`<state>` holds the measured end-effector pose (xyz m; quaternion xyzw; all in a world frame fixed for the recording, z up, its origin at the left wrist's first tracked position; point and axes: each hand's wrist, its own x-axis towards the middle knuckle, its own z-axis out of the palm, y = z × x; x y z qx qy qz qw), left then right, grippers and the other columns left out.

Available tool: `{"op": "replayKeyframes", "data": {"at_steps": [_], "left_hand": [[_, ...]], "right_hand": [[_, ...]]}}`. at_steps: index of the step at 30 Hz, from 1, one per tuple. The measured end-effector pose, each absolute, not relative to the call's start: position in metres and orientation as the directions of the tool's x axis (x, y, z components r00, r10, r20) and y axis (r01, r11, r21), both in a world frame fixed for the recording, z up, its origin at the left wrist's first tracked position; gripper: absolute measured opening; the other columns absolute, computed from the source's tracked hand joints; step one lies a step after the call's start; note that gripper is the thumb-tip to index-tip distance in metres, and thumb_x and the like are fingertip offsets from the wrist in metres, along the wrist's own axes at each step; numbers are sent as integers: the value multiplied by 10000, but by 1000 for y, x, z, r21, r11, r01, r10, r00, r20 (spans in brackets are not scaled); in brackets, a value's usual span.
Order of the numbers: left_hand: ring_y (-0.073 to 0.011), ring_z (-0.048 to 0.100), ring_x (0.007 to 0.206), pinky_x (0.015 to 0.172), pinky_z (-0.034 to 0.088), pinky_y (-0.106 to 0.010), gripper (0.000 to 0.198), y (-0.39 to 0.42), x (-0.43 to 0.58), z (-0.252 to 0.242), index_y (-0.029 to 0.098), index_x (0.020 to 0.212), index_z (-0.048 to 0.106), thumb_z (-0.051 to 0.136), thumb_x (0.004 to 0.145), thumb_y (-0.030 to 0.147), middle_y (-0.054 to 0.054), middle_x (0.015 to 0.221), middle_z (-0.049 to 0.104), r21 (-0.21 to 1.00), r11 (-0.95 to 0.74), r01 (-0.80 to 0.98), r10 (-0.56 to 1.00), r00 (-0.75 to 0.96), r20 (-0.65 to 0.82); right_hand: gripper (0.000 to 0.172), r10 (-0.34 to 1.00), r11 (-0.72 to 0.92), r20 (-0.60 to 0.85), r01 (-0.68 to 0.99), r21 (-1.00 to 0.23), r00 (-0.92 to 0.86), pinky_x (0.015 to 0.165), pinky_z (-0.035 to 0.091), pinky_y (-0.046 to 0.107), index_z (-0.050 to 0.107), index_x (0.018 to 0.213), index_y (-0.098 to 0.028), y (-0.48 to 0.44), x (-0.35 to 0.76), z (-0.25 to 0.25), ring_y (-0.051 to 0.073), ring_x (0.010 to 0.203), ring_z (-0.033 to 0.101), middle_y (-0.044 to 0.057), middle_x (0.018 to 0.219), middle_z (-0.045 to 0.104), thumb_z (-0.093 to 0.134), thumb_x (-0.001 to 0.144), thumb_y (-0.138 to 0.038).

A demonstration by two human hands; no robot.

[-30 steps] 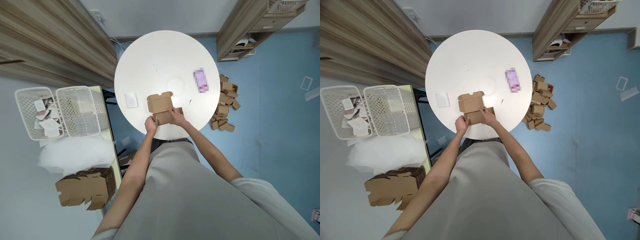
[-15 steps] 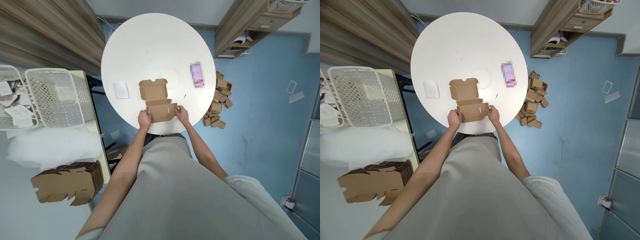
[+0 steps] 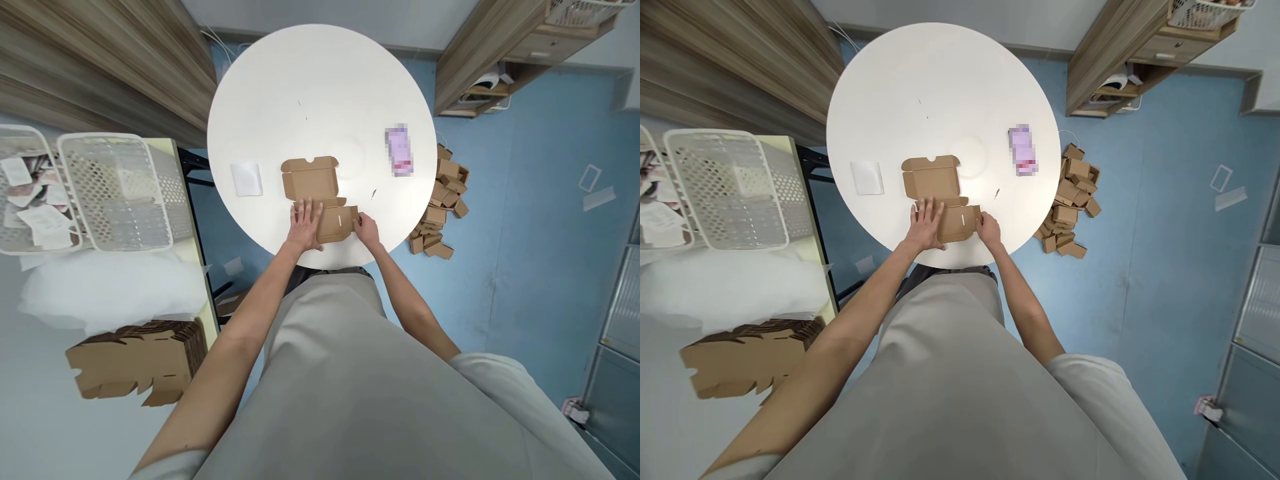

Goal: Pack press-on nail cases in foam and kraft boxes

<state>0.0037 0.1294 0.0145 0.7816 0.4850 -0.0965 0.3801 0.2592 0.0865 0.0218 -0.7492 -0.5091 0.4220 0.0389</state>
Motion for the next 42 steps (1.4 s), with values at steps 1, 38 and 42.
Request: {"op": "replayKeyframes", "data": {"at_steps": [1, 38, 42], "left_hand": [[-568, -181, 1718, 1328, -150, -764, 1689, 132, 4, 12, 117, 1834, 73, 1017, 574, 730, -292, 1886, -42, 496, -244, 833, 686, 510, -519], [-463, 12, 1762, 1387, -69, -703, 1022, 99, 13, 26, 15, 1753, 320, 788, 910, 355, -297, 1868, 163, 611, -131, 781, 811, 439, -387], [-452, 44, 1755, 1391, -44, -722, 1164, 104, 8, 19, 42, 1788, 240, 826, 836, 366, -254, 1878, 180, 566, -149, 811, 786, 444, -430]], "right_hand": [[234, 798, -477, -589, 727, -494, 124, 879, 578, 431, 638, 1058, -236, 86, 259, 22, 315, 948, 694, 131, 1058, 761, 414, 1051, -302], [360, 878, -424, -470, 607, -672, 93, 1004, 564, 430, 675, 1146, -217, 159, 224, 11, 284, 1050, 732, 111, 1137, 800, 408, 1162, -457], [384, 876, -429, -477, 560, -708, 68, 987, 583, 408, 701, 1177, -215, 155, 228, 13, 275, 1068, 749, 107, 1171, 808, 426, 1159, -483]]}}
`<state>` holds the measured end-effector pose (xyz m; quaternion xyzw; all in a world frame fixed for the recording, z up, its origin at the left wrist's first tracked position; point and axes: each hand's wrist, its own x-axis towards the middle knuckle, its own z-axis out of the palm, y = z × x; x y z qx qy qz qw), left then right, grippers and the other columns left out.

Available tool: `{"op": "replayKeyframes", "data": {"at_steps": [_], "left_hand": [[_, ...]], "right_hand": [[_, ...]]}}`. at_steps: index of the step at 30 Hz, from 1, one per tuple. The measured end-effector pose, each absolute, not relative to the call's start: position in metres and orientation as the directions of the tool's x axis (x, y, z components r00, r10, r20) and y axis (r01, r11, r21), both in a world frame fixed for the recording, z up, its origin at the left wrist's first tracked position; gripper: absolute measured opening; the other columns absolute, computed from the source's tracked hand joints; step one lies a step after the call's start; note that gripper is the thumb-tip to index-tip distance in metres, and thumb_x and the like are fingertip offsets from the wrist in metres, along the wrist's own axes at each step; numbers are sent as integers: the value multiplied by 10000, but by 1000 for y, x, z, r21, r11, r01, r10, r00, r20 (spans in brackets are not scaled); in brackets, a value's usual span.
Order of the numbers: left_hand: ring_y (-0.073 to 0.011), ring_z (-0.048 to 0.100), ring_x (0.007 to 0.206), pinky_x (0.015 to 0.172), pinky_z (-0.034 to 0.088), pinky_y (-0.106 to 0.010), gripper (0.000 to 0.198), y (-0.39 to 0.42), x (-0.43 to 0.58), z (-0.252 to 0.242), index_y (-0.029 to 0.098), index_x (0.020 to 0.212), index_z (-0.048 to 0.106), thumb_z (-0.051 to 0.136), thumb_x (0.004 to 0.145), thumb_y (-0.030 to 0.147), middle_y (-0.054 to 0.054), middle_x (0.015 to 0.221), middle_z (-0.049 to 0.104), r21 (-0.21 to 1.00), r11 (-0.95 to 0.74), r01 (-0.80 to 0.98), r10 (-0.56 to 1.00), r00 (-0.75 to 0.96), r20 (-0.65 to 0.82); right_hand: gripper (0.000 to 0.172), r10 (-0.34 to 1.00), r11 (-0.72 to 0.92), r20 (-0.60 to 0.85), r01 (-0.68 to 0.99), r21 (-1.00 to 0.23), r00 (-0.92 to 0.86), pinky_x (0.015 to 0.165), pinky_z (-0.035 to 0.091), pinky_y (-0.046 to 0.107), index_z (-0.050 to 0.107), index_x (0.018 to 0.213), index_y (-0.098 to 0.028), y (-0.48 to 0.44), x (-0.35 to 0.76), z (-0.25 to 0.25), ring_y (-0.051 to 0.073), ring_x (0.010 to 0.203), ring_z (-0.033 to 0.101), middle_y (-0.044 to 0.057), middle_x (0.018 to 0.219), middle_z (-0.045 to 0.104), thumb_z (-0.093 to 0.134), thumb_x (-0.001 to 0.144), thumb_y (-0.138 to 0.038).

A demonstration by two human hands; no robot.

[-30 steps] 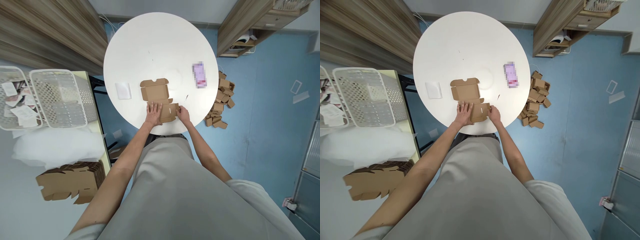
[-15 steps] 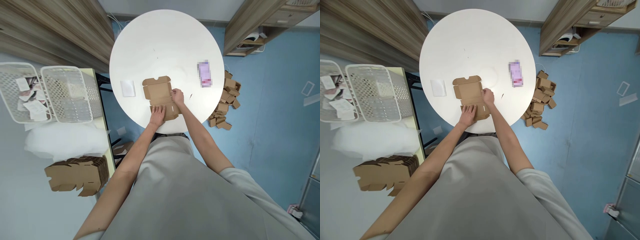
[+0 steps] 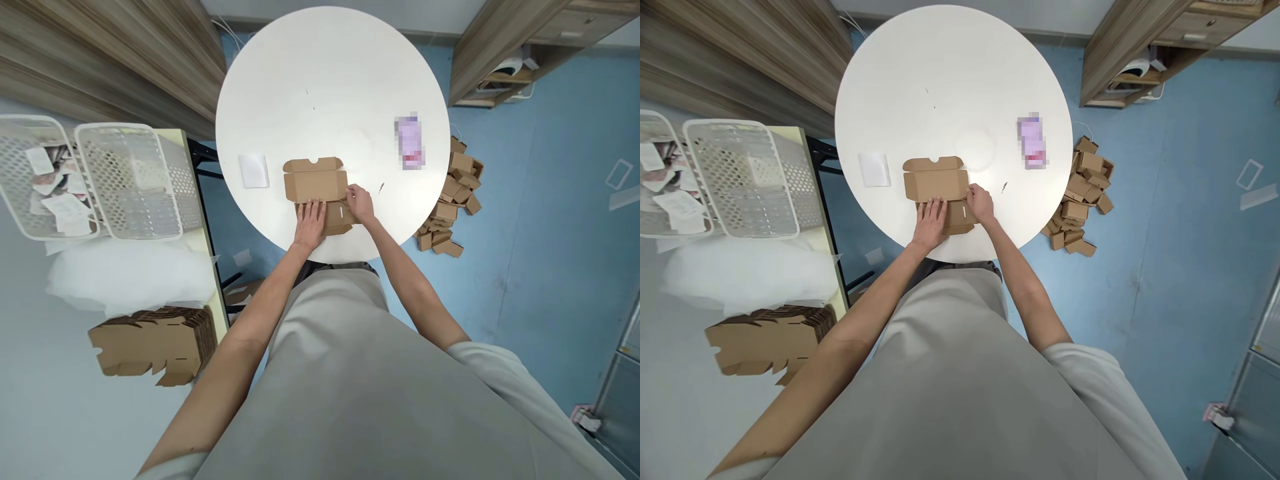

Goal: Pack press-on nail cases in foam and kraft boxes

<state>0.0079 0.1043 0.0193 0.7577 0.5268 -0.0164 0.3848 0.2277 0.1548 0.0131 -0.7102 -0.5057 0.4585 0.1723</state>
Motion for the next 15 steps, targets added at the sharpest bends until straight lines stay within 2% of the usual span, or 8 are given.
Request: {"op": "replayKeyframes", "data": {"at_steps": [3, 5, 8, 11, 15], "left_hand": [[-461, 65, 1758, 1400, -50, -700, 1192, 110, 5, 15, 59, 1805, 213, 816, 816, 342, -247, 1878, 185, 537, -191, 822, 765, 467, -443], [-471, 64, 1761, 1404, -51, -685, 1188, 111, 4, 15, 58, 1810, 201, 805, 830, 349, -255, 1875, 186, 536, -203, 819, 761, 477, -440], [-470, 57, 1764, 1407, -21, -684, 1196, 109, 5, 18, 61, 1819, 149, 782, 846, 351, -255, 1877, 179, 522, -221, 824, 758, 482, -440], [-444, 69, 1770, 1418, 19, -657, 1176, 108, 7, 23, 62, 1821, 112, 745, 864, 322, -246, 1884, 166, 459, -254, 851, 752, 472, -459], [-422, 109, 1770, 1434, 53, -603, 1143, 111, 7, 29, 33, 1814, 111, 713, 871, 269, -253, 1879, 186, 405, -275, 872, 743, 460, -487]], "right_hand": [[390, 896, -416, -429, 557, -719, 115, 1041, 579, 426, 710, 1231, -207, 147, 237, 20, 277, 1113, 747, 124, 1289, 794, 441, 1146, -477], [402, 887, -448, -421, 576, -684, 191, 1064, 574, 446, 694, 1298, -197, 136, 246, 24, 283, 1113, 747, 142, 1332, 783, 462, 1132, -480], [412, 825, -534, -520, 603, -592, 221, 1047, 580, 458, 680, 1334, -180, 116, 258, 26, 309, 1125, 753, 158, 1288, 799, 606, 1064, -482], [292, 771, -558, -613, 643, -524, 170, 996, 584, 423, 705, 1239, -191, 97, 259, 26, 311, 1132, 757, 139, 1219, 820, 665, 999, -353], [149, 769, -548, -612, 680, -486, 183, 907, 571, 371, 691, 1079, -209, 85, 245, 30, 286, 1055, 765, 123, 1158, 825, 562, 1015, -246]]}}
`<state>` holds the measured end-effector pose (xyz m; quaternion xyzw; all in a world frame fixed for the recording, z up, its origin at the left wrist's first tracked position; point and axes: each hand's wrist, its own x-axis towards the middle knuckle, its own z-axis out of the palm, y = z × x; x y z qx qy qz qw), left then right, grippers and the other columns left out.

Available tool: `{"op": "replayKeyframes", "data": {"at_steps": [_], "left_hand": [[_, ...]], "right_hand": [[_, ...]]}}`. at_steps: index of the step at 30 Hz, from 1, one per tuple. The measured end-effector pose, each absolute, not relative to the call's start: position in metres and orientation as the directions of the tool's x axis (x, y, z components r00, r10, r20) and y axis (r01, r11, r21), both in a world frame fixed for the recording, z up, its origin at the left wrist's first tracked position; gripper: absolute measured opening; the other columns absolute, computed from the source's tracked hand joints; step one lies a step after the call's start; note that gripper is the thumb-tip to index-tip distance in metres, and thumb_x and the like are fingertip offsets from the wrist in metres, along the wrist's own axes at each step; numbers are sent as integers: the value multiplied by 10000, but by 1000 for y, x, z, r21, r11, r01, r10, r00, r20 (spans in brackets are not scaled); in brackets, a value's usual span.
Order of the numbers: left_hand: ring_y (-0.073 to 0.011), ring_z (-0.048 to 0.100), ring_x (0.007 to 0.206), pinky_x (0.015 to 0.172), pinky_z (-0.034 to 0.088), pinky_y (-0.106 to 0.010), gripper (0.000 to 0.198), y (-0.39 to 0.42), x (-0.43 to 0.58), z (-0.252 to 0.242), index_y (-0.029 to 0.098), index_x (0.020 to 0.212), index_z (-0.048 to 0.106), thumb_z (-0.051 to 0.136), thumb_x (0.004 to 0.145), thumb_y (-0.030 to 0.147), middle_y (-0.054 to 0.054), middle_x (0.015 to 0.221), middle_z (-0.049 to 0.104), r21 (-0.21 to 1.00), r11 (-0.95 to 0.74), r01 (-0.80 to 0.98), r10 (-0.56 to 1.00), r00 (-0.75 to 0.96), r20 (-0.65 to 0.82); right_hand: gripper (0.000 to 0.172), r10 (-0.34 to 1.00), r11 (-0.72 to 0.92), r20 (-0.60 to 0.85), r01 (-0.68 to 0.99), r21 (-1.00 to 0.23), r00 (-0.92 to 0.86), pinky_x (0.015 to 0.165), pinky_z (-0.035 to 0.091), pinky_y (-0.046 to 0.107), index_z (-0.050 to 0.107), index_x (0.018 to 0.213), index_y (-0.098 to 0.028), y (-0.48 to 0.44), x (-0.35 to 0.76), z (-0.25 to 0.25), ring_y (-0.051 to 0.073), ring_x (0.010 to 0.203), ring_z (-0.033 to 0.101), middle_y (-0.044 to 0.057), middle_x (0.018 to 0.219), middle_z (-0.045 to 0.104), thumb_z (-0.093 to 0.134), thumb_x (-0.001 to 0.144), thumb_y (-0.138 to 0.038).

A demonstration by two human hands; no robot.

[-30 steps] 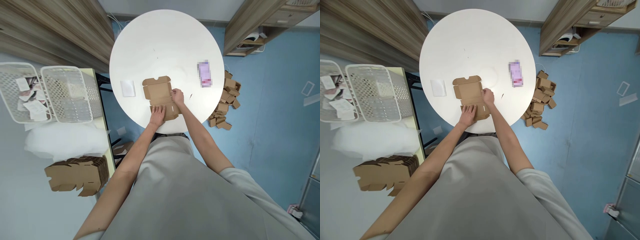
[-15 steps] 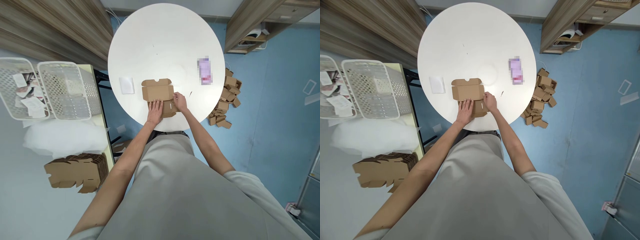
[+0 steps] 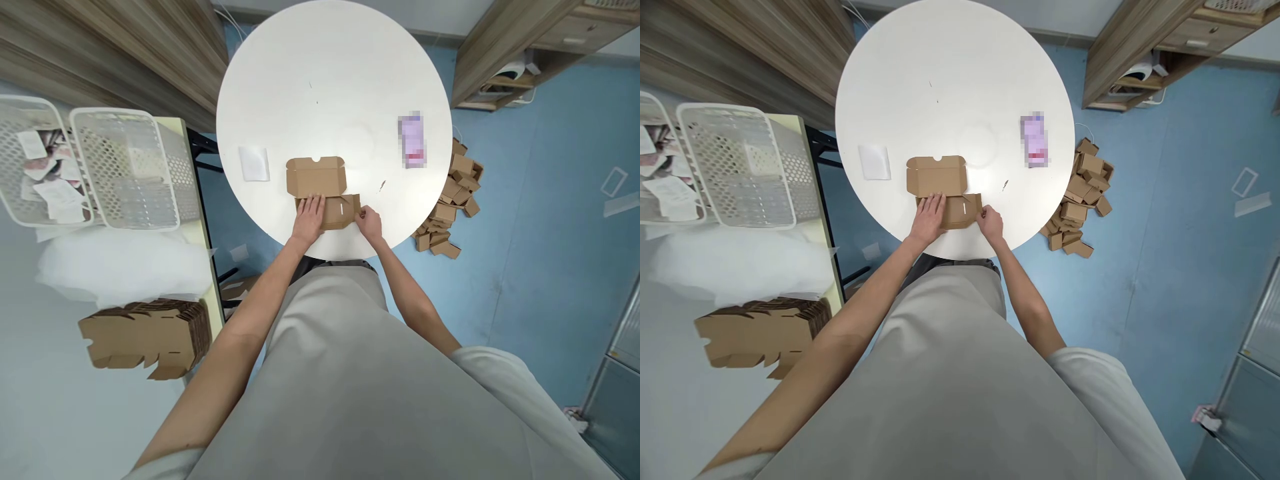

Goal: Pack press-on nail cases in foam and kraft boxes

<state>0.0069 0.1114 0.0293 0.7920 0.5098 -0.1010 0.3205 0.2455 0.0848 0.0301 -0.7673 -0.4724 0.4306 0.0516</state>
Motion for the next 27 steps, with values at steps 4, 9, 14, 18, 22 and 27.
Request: {"op": "replayKeyframes", "data": {"at_steps": [4, 9, 14, 18, 22, 27], "left_hand": [[-406, 176, 1761, 1435, 97, -603, 1068, 118, 4, 30, 22, 1809, 135, 657, 899, 225, -263, 1849, 279, 416, -266, 870, 752, 457, -474], [-372, 189, 1763, 1425, 215, -572, 971, 118, 1, 23, 34, 1804, 173, 583, 934, 162, -242, 1855, 283, 444, -251, 860, 763, 458, -457], [-383, 150, 1769, 1390, 341, -551, 1042, 115, -2, 17, 40, 1808, 141, 661, 914, 170, -244, 1863, 254, 487, -232, 842, 751, 473, -460], [-383, 141, 1771, 1376, 384, -533, 1103, 116, -5, 16, 77, 1820, 129, 735, 907, 200, -219, 1873, 241, 492, -217, 843, 742, 470, -478], [-379, 143, 1771, 1363, 409, -526, 1128, 116, -7, 17, 100, 1827, 119, 766, 913, 230, -209, 1876, 241, 499, -207, 842, 741, 468, -482], [-383, 148, 1770, 1360, 402, -550, 1089, 115, -5, 13, 113, 1832, 116, 727, 944, 269, -204, 1877, 241, 533, -186, 825, 756, 467, -459]], "right_hand": [[102, 801, -510, -581, 676, -532, 147, 885, 559, 354, 662, 1092, -230, 82, 226, 38, 277, 1024, 777, 89, 1097, 825, 602, 1032, -286], [217, 848, -435, -526, 647, -626, 61, 939, 555, 339, 651, 1107, -222, 83, 203, 42, 217, 943, 767, 93, 1232, 797, 639, 1088, -438], [177, 848, -424, -528, 648, -633, 39, 957, 544, 328, 643, 1089, -222, 86, 201, 34, 200, 948, 743, 88, 1253, 785, 622, 1090, -397], [123, 809, -484, -583, 653, -582, 80, 929, 542, 334, 629, 1077, -233, 93, 204, 25, 232, 1031, 743, 69, 1155, 803, 653, 1043, -349], [22, 779, -497, -617, 708, -503, 109, 877, 540, 348, 603, 1004, -244, 99, 200, 21, 253, 1002, 727, 74, 1097, 791, 611, 1021, -256], [79, 775, -444, -614, 821, -359, 150, 879, 544, 407, 555, 998, -247, 108, 183, 21, 308, 997, 694, 124, 1089, 738, 529, 1022, -177]]}}
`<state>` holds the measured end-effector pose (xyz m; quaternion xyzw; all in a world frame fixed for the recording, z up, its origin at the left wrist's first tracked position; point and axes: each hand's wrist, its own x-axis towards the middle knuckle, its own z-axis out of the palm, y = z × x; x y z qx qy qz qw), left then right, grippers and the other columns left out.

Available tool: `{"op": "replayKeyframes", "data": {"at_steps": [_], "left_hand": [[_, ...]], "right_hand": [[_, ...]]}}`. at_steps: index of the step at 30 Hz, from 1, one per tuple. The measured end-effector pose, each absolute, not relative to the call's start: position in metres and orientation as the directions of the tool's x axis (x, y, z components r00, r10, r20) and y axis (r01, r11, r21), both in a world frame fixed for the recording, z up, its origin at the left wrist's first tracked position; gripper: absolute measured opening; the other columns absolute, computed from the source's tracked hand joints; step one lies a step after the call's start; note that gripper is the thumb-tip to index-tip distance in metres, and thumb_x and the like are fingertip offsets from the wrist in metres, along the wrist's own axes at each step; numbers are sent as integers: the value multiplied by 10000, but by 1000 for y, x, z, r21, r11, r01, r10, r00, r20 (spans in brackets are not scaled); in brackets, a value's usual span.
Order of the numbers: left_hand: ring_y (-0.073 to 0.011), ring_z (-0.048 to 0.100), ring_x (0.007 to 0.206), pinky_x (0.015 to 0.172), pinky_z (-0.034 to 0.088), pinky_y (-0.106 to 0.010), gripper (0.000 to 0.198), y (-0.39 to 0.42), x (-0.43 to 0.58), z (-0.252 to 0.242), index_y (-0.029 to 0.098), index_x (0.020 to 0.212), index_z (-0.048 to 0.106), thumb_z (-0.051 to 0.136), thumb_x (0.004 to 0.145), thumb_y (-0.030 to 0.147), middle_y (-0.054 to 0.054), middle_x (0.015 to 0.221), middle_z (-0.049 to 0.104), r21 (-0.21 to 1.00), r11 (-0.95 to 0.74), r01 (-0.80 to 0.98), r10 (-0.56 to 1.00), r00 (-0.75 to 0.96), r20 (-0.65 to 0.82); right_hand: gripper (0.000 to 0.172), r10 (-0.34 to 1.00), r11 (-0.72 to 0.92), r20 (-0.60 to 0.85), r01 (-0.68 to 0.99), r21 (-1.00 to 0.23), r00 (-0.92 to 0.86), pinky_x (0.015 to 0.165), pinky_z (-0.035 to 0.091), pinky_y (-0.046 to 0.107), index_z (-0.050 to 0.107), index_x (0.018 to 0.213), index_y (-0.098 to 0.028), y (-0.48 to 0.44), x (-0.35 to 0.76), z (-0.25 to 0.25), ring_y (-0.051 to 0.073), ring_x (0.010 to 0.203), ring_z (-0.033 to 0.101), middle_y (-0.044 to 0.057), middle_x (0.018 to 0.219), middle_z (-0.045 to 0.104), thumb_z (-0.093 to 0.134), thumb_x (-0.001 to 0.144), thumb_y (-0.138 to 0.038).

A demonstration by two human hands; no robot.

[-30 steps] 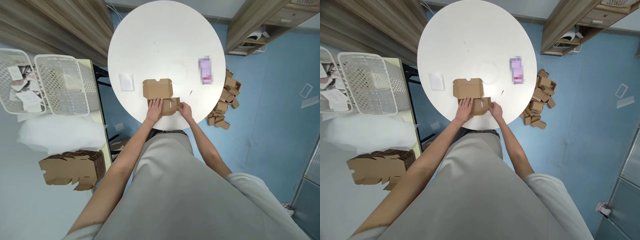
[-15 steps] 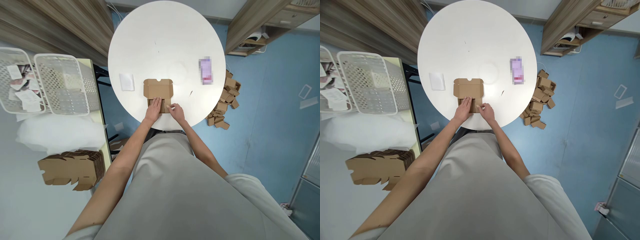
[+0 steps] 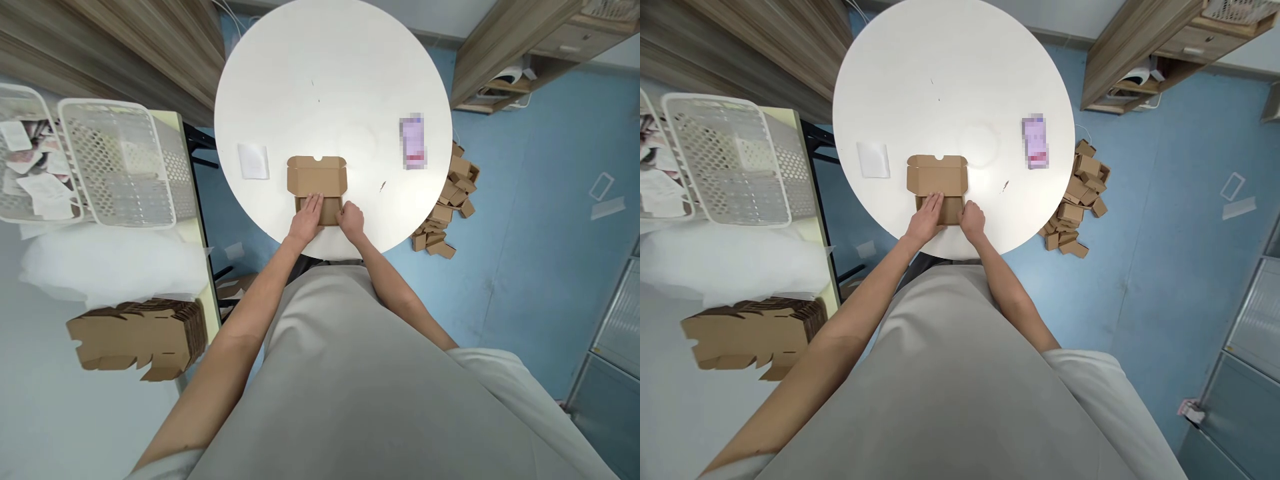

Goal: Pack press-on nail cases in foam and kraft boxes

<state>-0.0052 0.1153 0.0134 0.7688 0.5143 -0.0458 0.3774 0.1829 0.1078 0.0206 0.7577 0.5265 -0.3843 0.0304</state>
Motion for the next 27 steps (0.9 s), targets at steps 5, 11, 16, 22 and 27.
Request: {"op": "replayKeyframes", "data": {"at_steps": [5, 11, 16, 22, 27], "left_hand": [[-414, 201, 1754, 1407, 268, -589, 1065, 111, -8, 21, 98, 1804, 213, 779, 938, 352, -250, 1839, 310, 571, -166, 804, 809, 442, -387], [-400, 509, 1584, 1316, 419, -570, 724, 96, -31, 28, 151, 1670, 441, 683, 1013, 333, -257, 1690, 499, 543, 243, 804, 941, -59, -334], [-330, 755, 1192, 1166, 546, -523, 651, 92, -37, 19, 173, 1580, 482, 699, 976, 286, -176, 1422, 716, 479, 490, 728, 822, -203, -532], [-341, 711, 1250, 1082, 563, -485, 344, 84, -32, 20, 204, 1331, 628, 602, 989, 229, -157, 1315, 758, 417, 474, 775, 801, -184, -570], [-359, 694, 1228, 1071, 551, -496, 271, 87, -35, 24, 210, 1283, 668, 573, 1045, 299, -163, 1290, 727, 381, 446, 810, 821, -201, -534]], "right_hand": [[91, 771, -421, -617, 855, -304, 160, 889, 562, 437, 554, 1051, -241, 111, 176, 25, 336, 1029, 696, 148, 1131, 715, 502, 1032, -170], [102, 756, -400, -639, 873, -280, 141, 872, 559, 428, 560, 1096, -237, 108, 184, 32, 332, 1018, 702, 145, 1150, 716, 458, 1087, -234], [166, 758, -397, -636, 875, -277, 143, 908, 562, 449, 589, 1113, -223, 109, 186, 27, 343, 1053, 709, 168, 1183, 717, 423, 1109, -233], [168, 749, -421, -644, 862, -281, 156, 906, 559, 483, 631, 1110, -204, 114, 182, 23, 373, 1027, 713, 192, 1082, 734, 477, 1058, -162], [185, 743, -363, -655, 903, -230, 132, 905, 546, 468, 675, 1077, -187, 113, 174, 32, 383, 1045, 741, 212, 1070, 755, 509, 1110, -260]]}}
